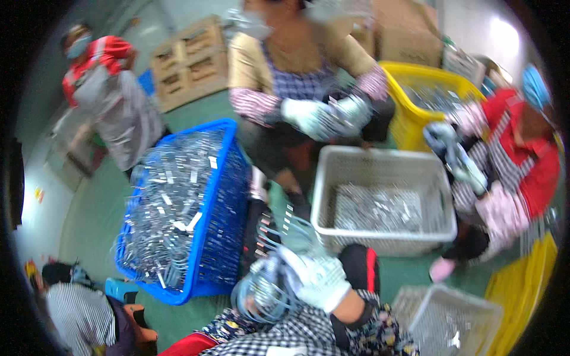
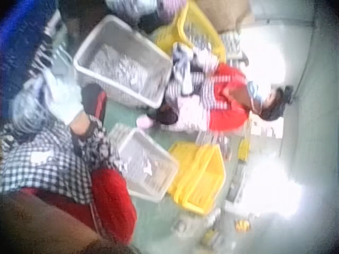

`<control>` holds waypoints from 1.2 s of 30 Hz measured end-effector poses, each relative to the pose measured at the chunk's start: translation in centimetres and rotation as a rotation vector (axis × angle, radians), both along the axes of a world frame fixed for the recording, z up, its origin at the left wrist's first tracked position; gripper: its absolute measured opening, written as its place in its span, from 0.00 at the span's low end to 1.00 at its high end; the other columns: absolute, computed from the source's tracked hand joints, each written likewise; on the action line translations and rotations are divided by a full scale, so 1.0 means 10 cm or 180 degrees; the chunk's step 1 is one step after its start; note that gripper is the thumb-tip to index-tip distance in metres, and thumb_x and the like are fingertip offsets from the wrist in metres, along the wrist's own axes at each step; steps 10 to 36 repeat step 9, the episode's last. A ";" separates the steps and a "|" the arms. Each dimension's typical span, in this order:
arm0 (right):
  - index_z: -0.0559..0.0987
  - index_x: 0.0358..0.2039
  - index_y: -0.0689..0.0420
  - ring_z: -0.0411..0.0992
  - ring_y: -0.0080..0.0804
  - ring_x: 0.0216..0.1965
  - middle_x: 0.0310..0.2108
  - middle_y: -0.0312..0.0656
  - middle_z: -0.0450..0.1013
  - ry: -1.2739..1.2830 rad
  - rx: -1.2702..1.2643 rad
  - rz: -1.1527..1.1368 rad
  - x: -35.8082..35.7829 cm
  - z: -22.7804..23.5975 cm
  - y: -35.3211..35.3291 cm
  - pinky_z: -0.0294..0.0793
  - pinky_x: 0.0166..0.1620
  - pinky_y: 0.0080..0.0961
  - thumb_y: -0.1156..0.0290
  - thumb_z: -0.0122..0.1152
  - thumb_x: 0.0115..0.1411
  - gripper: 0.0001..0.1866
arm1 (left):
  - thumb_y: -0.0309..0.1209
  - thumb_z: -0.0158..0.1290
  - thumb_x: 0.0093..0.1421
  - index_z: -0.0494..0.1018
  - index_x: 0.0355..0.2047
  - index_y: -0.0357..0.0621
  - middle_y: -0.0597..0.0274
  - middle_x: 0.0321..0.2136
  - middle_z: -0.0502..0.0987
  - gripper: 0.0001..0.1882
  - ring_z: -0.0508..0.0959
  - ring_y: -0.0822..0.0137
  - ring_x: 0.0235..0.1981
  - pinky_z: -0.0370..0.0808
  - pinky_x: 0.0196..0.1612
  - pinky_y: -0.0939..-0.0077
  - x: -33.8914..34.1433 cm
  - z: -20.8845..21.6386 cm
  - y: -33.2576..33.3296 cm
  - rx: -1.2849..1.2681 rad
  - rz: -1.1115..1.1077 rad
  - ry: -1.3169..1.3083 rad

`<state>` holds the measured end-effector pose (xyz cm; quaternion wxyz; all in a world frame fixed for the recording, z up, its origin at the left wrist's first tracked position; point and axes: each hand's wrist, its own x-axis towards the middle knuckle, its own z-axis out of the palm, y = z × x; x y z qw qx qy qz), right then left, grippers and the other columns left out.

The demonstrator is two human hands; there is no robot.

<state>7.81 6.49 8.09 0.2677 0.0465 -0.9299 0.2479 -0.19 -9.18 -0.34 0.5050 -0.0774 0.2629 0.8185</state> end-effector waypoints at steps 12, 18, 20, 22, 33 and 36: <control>0.72 0.48 0.48 0.72 0.48 0.25 0.30 0.51 0.74 -0.1201 -0.0439 -0.0559 0.06 0.24 -0.05 0.72 0.30 0.40 0.63 0.51 0.56 0.18 | 0.34 0.49 0.61 0.69 0.44 0.50 0.73 0.33 0.72 0.11 0.73 0.78 0.32 0.75 0.34 0.82 0.07 -0.39 -0.81 -0.0815 0.0306 0.2287; 0.72 0.48 0.48 0.72 0.48 0.25 0.30 0.51 0.74 -0.1201 -0.0439 -0.0559 0.06 0.24 -0.05 0.72 0.30 0.40 0.63 0.51 0.56 0.18 | 0.34 0.49 0.61 0.69 0.44 0.50 0.73 0.33 0.72 0.11 0.73 0.78 0.32 0.75 0.34 0.82 0.07 -0.39 -0.81 -0.0815 0.0306 0.2287; 0.72 0.48 0.48 0.72 0.48 0.25 0.30 0.51 0.74 -0.1201 -0.0439 -0.0559 0.06 0.24 -0.05 0.72 0.30 0.40 0.63 0.51 0.56 0.18 | 0.34 0.49 0.61 0.69 0.44 0.50 0.73 0.33 0.72 0.11 0.73 0.78 0.32 0.75 0.34 0.82 0.07 -0.39 -0.81 -0.0815 0.0306 0.2287; 0.72 0.48 0.48 0.72 0.48 0.25 0.30 0.51 0.74 -0.1201 -0.0439 -0.0559 0.06 0.24 -0.05 0.72 0.30 0.40 0.63 0.51 0.56 0.18 | 0.34 0.49 0.61 0.69 0.44 0.50 0.73 0.33 0.72 0.11 0.73 0.78 0.32 0.75 0.34 0.82 0.07 -0.39 -0.81 -0.0815 0.0306 0.2287; 0.72 0.48 0.48 0.72 0.48 0.25 0.30 0.51 0.74 -0.1201 -0.0439 -0.0559 0.06 0.24 -0.05 0.72 0.30 0.40 0.63 0.51 0.56 0.18 | 0.34 0.49 0.61 0.69 0.44 0.50 0.73 0.33 0.72 0.11 0.73 0.78 0.32 0.75 0.34 0.82 0.07 -0.39 -0.81 -0.0815 0.0306 0.2287; 0.72 0.48 0.48 0.72 0.48 0.25 0.30 0.51 0.74 -0.1201 -0.0439 -0.0559 0.06 0.24 -0.05 0.72 0.30 0.40 0.63 0.51 0.56 0.18 | 0.34 0.49 0.61 0.69 0.44 0.50 0.73 0.33 0.72 0.11 0.73 0.78 0.32 0.75 0.34 0.82 0.07 -0.39 -0.81 -0.0815 0.0306 0.2287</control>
